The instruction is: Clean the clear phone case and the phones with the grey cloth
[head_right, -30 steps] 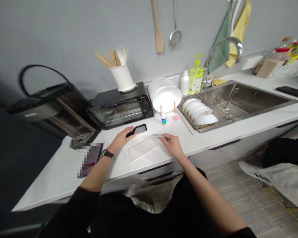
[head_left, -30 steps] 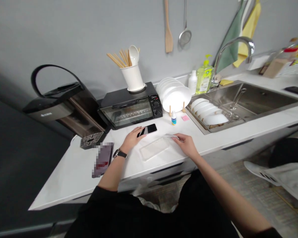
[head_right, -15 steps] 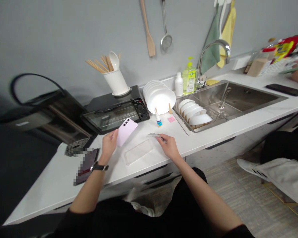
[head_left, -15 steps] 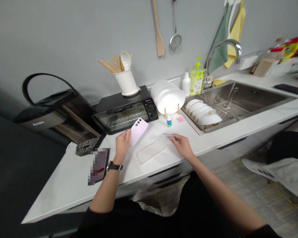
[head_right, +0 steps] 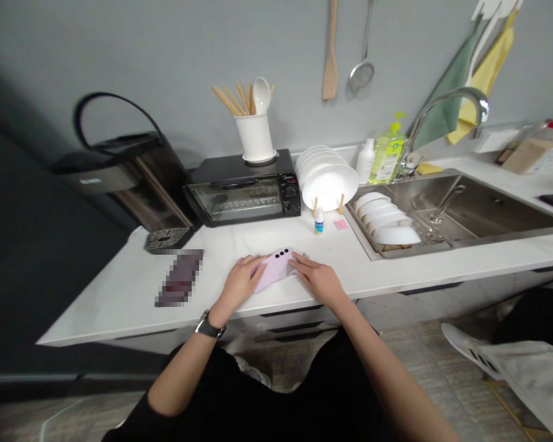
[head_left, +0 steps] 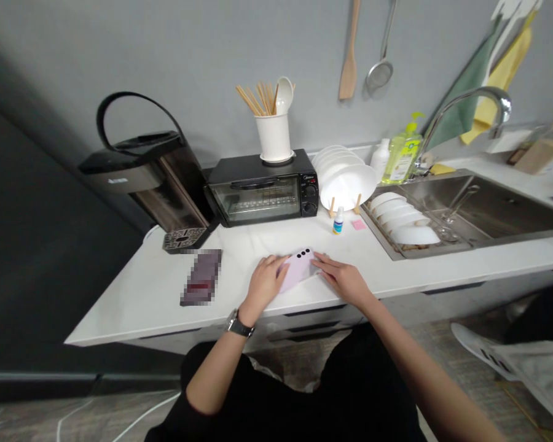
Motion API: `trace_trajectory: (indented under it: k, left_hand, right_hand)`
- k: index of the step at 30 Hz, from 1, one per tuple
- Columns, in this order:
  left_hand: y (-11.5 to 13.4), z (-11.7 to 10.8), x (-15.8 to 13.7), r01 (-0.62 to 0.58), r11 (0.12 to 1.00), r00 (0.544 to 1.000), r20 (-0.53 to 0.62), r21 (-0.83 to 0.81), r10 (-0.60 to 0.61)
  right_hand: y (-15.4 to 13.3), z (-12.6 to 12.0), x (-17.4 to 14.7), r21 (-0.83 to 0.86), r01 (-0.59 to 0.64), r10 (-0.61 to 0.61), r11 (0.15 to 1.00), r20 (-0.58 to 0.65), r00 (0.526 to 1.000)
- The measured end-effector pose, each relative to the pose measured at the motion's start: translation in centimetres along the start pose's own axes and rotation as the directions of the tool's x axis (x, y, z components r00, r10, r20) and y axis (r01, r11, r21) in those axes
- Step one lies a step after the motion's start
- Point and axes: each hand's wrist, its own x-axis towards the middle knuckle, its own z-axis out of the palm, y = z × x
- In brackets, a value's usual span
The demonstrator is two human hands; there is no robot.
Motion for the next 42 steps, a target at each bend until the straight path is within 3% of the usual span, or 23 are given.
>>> trace_trajectory:
  k: [3, 5, 6, 8, 9, 10, 14, 17, 22, 26, 30, 35, 38, 42]
  left_hand:
    - [0.1, 0.1, -1.5, -0.015, 0.997, 0.998, -0.066, 0.072, 0.020]
    - [-0.1, 0.3, -2.7, -0.010, 0.999, 0.996, -0.086, 0.030, 0.012]
    - [-0.2, 0.3, -3.3, -0.001, 1.000, 0.996, -0.085, 0.001, 0.001]
    - [-0.3, 0.4, -4.1, 0.028, 0.998, 0.997, -0.073, -0.050, -0.031]
    - [-0.3, 0.5, -4.3, 0.042, 0.997, 0.996, -0.072, -0.068, -0.047]
    - [-0.4, 0.5, -4.4, 0.049, 0.995, 0.996, -0.075, -0.082, -0.055]
    - [-0.3, 0.6, -4.3, 0.034, 0.995, 0.994, -0.098, -0.099, -0.043]
    - [-0.1, 0.7, -4.2, 0.027, 0.994, 0.994, -0.101, -0.106, -0.038]
    - [0.0, 0.7, -4.4, 0.054, 0.988, 0.994, -0.088, -0.145, -0.067]
    - [-0.1, 0.7, -4.5, 0.077, 0.990, 0.993, -0.081, -0.122, -0.087]
    - [0.2, 0.7, -4.3, 0.081, 0.989, 0.990, -0.100, -0.126, -0.094]
    - [0.5, 0.7, -4.0, 0.094, 0.985, 0.987, -0.116, -0.144, -0.111]
    - [0.2, 0.7, -4.0, 0.102, 0.984, 0.988, -0.099, -0.143, -0.117]
    - [-0.2, 0.6, -4.3, 0.077, 0.991, 0.994, -0.072, -0.105, -0.085]
  right_hand:
    - [-0.2, 0.2, -0.6, -0.097, 0.030, -0.027, 0.995, 0.026, 0.999]
    - [0.2, 0.1, -1.0, -0.126, -0.070, 0.051, 0.990, -0.145, 0.988]
    - [0.4, 0.0, -1.0, -0.131, -0.151, 0.110, 0.980, -0.278, 0.954]
    - [0.4, -0.2, -0.6, -0.113, -0.291, 0.197, 0.950, -0.504, 0.841]
    - [0.2, -0.2, 0.0, -0.111, -0.320, 0.209, 0.941, -0.554, 0.806]
    - [-0.2, -0.1, 0.7, -0.126, -0.321, 0.201, 0.938, -0.558, 0.805]
    - [-2.8, 1.8, 4.0, -0.248, -0.270, 0.173, 0.931, -0.352, 0.920]
    - [-4.7, 4.0, 4.8, -0.251, -0.205, 0.156, 0.946, -0.201, 0.967]
    - [-8.3, 6.1, 3.4, -0.141, 0.003, -0.008, 0.990, -0.038, 0.999]
    - [-10.2, 5.6, 2.0, 0.014, 0.170, -0.170, 0.985, 0.168, 0.971]
    - [-7.2, 3.3, 0.4, -0.039, 0.160, -0.152, 0.986, 0.157, 0.976]
    - [-2.8, 2.1, 0.8, -0.252, -0.030, 0.034, 0.967, 0.011, 0.999]
    - [-4.3, 3.8, 2.4, -0.287, -0.063, 0.060, 0.956, -0.021, 0.998]
    - [-8.4, 5.7, 3.0, -0.119, 0.112, -0.097, 0.987, 0.128, 0.987]
